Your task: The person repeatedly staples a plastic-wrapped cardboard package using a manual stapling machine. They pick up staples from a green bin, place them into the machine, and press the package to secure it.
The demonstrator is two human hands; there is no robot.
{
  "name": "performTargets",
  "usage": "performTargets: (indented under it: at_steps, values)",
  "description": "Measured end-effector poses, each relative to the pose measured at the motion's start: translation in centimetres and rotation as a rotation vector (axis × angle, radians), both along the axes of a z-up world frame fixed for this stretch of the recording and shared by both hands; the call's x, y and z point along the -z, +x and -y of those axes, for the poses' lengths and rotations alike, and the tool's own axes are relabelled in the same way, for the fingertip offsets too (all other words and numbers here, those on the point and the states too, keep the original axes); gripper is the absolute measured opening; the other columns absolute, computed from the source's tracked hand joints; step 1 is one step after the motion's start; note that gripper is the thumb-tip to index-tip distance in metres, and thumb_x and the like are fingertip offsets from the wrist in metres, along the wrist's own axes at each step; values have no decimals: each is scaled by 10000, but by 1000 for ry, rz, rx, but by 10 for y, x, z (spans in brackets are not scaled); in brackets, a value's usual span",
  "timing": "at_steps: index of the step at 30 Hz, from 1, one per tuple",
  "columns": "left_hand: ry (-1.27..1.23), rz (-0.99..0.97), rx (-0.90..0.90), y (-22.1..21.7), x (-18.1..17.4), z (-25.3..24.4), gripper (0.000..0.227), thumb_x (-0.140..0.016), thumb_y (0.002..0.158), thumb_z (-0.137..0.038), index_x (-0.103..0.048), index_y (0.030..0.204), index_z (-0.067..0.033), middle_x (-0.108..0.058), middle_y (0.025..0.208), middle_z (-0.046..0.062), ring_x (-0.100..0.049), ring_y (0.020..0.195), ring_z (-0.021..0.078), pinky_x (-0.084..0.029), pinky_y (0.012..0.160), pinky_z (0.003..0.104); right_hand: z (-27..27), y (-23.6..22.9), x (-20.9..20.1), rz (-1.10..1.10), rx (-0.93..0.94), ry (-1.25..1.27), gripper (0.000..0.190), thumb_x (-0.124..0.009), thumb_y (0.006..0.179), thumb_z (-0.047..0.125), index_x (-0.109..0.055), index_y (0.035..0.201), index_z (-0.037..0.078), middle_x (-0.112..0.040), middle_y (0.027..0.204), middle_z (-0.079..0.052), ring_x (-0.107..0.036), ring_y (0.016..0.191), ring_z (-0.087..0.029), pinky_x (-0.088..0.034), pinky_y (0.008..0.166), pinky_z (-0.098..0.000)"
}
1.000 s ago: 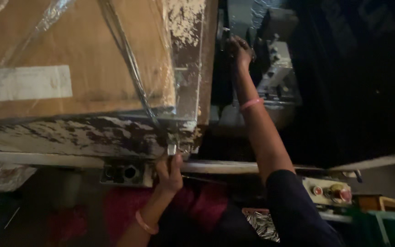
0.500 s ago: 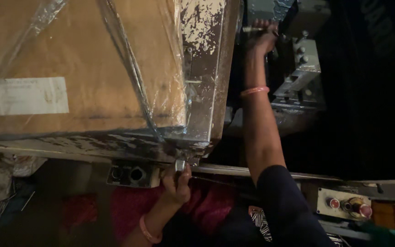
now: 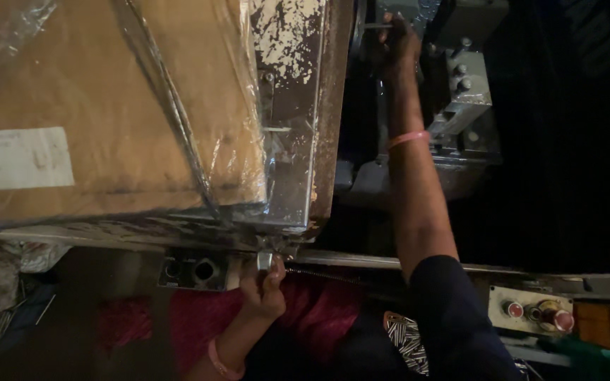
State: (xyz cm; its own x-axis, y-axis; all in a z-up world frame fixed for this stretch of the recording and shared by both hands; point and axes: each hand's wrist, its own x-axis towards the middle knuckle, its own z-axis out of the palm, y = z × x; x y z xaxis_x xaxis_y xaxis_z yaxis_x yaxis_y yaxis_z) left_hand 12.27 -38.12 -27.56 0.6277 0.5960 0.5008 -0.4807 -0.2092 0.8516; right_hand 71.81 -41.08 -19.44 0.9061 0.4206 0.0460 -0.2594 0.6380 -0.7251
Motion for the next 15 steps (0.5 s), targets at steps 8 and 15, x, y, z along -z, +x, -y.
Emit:
performTargets:
  at_steps: [8, 15]
  values:
    - [171, 141, -47, 3, 9, -4, 300, -581, 1068, -270, -615, 909, -17, -606, 774, 10, -544, 642, 114, -407, 600, 264, -6, -20, 13, 253, 98, -1, 282, -571, 1067, 328, -681, 951, 95, -622, 723, -40, -551, 572, -155, -419, 523, -311]
    - [48, 4, 65, -4, -14, -1, 289, -583, 1025, -254, -605, 919, 14, -611, 837, 52, -548, 728, 139, -464, 642, 282, -22, -14, 23, 269, -139, -196, 283, -582, 1062, 351, -658, 1001, 86, -621, 775, -38, -542, 609, -157, -416, 550, -307]
